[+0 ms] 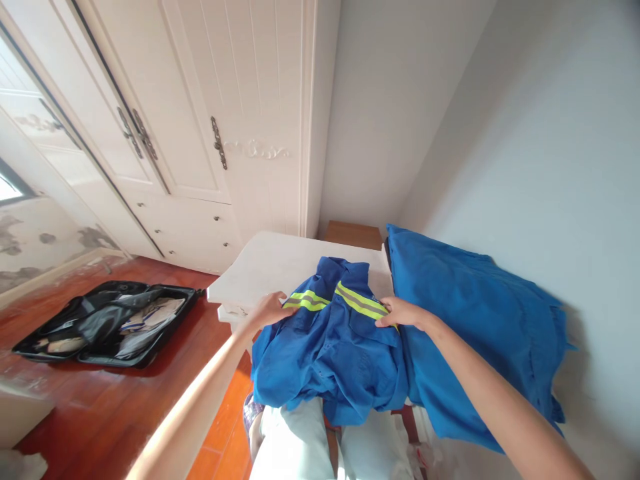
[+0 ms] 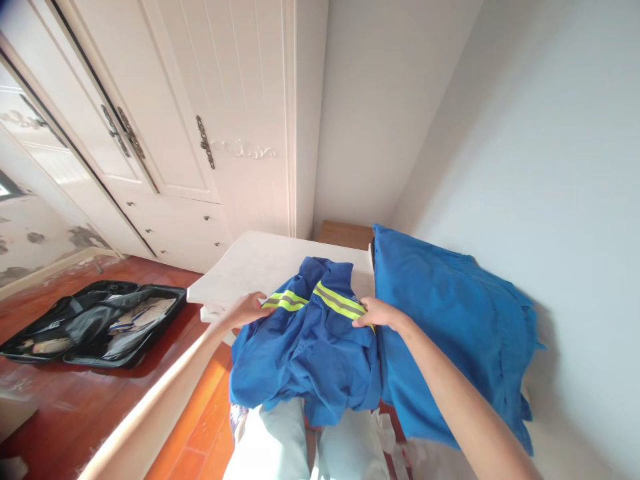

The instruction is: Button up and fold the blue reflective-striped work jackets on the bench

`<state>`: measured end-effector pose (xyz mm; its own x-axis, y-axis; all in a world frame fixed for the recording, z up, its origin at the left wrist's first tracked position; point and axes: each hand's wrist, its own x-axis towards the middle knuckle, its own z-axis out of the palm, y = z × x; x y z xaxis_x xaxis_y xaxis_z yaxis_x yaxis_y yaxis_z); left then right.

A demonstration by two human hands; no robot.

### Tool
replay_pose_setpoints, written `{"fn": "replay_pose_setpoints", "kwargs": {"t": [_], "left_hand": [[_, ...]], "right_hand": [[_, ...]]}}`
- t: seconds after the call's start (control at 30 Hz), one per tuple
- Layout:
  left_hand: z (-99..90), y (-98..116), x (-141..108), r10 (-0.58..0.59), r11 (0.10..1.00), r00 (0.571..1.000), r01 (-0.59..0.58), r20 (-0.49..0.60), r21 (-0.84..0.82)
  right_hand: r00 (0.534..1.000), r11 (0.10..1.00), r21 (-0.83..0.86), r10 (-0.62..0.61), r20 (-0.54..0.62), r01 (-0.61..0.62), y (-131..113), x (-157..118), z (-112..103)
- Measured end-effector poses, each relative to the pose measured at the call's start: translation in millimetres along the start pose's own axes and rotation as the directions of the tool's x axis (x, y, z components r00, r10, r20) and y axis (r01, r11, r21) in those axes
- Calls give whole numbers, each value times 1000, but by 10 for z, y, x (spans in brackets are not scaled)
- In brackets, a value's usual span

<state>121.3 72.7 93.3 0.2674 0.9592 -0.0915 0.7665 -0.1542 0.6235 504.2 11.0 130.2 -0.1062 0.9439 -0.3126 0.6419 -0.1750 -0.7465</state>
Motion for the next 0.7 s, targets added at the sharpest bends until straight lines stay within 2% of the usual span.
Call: {"fn": "replay_pose_setpoints", "kwargs": {"t": [0.07,0.13,0.2,0.27,0.37,0.43,0.5,0.53,0.57,0.63,0.7], "left_hand": [[50,4,-77,16,999,1000,-15,-22,37],[33,-15,-139,40,998,998,-37,-49,57],[-87,-40,-206,60,998,988,-54,-139,43],[-307,-32,-287,48,999,958,-53,-283,-10],[-751,106,-397,29,997,876,-59,-481,-47],[-1065,283,-417,88,995,807,-94,-583,20],[-1378,498,-371,152,987,720,-150,-677,63],[-1535,611,-325,176,981,677,-183,-715,68],[-1696,727,-267,194,975,634,-208,-749,77],[-2028,958,-126,234,966,559,-228,-796,124],[-2356,1179,45,294,953,495,-213,-817,214]], "right_hand": [[996,994,-68,85,-28,-87,-59,0,57],[988,996,-37,77,-134,-82,-117,-58,52],[972,998,61,12,-236,2,-193,-183,-36],[937,991,79,-76,-342,109,-313,-351,-203],[857,982,-95,-191,-480,165,-613,-590,-549],[814,964,-202,-255,-522,172,-901,-689,-817],[787,949,-257,-298,-541,183,-1241,-731,-1111],[758,943,-289,-309,-575,165,-1424,-737,-1268],[709,930,-350,-324,-627,116,-1610,-735,-1428],[548,841,-539,-432,-716,-40,-1979,-719,-1748],[406,700,-683,-573,-712,-209,-2311,-679,-2040]]}}
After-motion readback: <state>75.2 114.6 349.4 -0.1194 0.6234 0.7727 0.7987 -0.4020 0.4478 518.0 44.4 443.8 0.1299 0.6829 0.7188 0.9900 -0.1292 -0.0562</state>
